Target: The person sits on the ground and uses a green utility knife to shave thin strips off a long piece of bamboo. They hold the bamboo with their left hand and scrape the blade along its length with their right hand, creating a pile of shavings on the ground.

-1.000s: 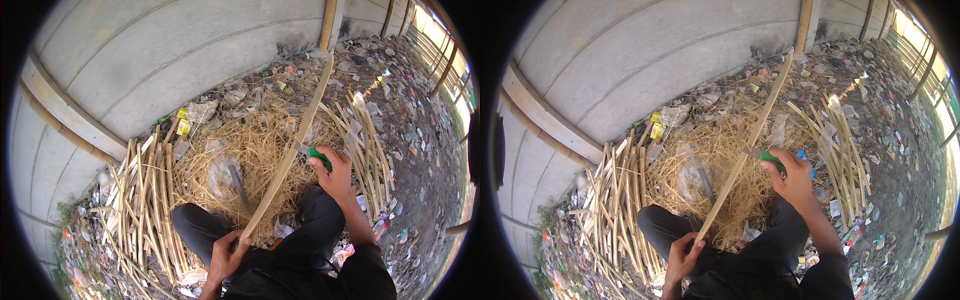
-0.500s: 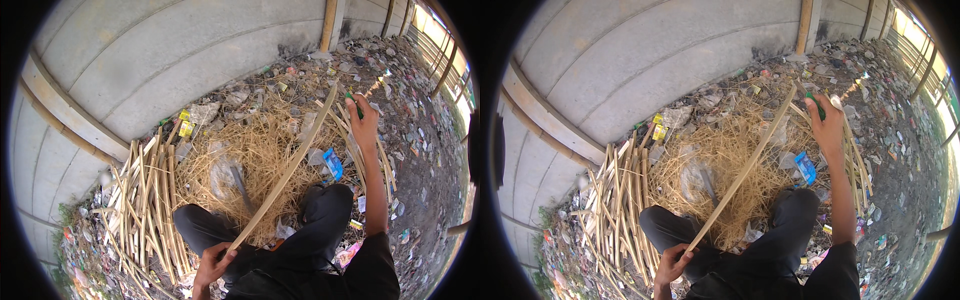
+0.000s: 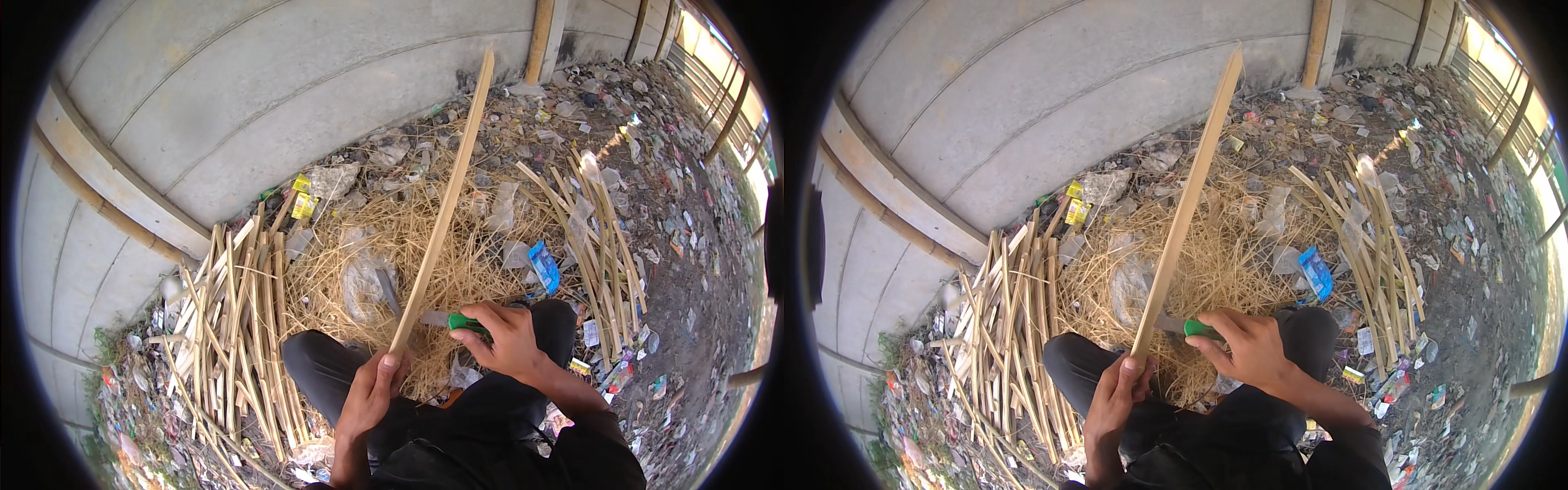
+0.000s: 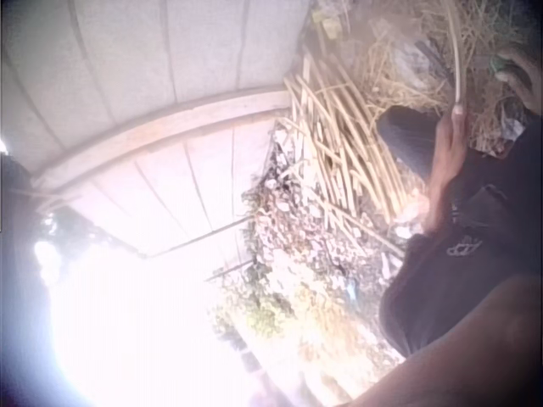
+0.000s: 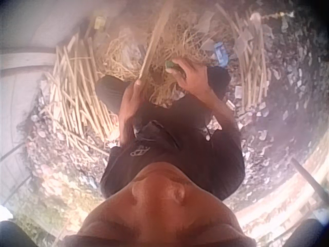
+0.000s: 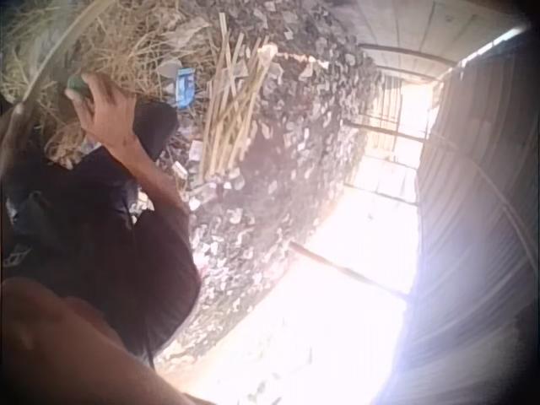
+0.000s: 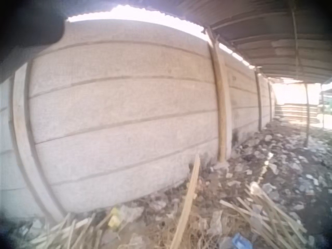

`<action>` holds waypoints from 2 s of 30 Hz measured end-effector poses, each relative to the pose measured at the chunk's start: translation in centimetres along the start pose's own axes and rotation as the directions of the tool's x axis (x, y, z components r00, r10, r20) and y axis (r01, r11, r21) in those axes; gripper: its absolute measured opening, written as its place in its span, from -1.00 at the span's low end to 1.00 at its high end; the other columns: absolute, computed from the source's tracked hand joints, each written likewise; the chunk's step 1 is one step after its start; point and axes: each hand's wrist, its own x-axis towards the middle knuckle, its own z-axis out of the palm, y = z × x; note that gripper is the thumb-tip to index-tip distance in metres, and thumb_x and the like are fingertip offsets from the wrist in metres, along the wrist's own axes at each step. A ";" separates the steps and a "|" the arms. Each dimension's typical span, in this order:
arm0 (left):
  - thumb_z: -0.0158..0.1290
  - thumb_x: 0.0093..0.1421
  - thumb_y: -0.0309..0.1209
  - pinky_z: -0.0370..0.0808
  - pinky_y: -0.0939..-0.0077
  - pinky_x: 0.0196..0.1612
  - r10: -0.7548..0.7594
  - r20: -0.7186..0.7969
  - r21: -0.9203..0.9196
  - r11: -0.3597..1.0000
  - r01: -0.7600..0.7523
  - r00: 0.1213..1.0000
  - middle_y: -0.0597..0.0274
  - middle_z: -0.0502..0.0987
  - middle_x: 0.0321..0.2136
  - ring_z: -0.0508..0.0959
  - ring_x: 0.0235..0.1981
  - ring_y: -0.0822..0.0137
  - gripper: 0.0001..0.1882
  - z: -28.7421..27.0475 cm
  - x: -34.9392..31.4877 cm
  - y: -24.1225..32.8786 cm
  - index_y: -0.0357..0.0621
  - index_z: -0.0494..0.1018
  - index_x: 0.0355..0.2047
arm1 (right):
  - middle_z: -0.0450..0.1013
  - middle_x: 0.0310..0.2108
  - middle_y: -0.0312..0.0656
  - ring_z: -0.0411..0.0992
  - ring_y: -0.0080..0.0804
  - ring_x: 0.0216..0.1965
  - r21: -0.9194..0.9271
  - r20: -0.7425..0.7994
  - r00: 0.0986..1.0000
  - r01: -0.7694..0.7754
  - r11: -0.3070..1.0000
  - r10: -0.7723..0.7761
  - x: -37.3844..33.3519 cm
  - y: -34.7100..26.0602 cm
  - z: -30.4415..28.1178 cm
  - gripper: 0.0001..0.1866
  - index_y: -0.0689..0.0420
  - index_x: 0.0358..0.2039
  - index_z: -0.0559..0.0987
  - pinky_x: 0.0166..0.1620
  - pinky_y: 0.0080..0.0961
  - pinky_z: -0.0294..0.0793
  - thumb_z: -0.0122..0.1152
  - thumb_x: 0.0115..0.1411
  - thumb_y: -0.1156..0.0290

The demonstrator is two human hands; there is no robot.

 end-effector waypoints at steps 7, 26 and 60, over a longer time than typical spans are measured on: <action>-0.11 0.67 -0.08 0.36 0.39 -0.37 0.155 0.058 0.143 0.976 -0.162 0.986 0.27 0.39 -0.48 0.35 -0.48 0.41 -0.53 1.6 1.5 1.0 -0.31 0.49 0.11 | 0.64 -0.37 -0.22 0.64 -0.26 -0.48 0.041 0.022 0.999 0.044 0.998 -0.045 -0.4 -2.1 1.8 -0.64 0.12 -0.10 0.65 -0.45 -0.37 0.59 0.57 0.26 0.18; -0.17 0.69 -0.11 0.46 0.25 -0.33 0.129 0.055 0.215 0.967 -0.138 0.990 0.08 0.49 -0.49 0.47 -0.49 0.23 -0.50 2.7 0.7 2.8 -0.37 0.52 -0.04 | 0.60 -0.44 -0.33 0.59 -0.38 -0.53 -0.070 -0.080 0.991 0.103 0.992 -0.109 0.0 -1.0 1.3 -0.67 0.02 -0.09 0.68 -0.47 -0.41 0.57 0.54 0.26 0.13; 0.18 0.52 -0.03 0.42 0.50 -0.45 0.014 0.140 -0.056 0.998 -0.007 0.990 0.34 0.46 -0.50 0.45 -0.51 0.52 -0.53 -0.5 -1.2 -1.7 -0.29 0.54 -0.05 | 0.68 -0.30 -0.23 0.66 -0.23 -0.47 0.029 -0.016 1.000 -0.002 1.000 0.003 0.3 0.6 -1.1 -0.68 0.10 -0.08 0.66 -0.43 -0.33 0.61 0.49 0.35 0.16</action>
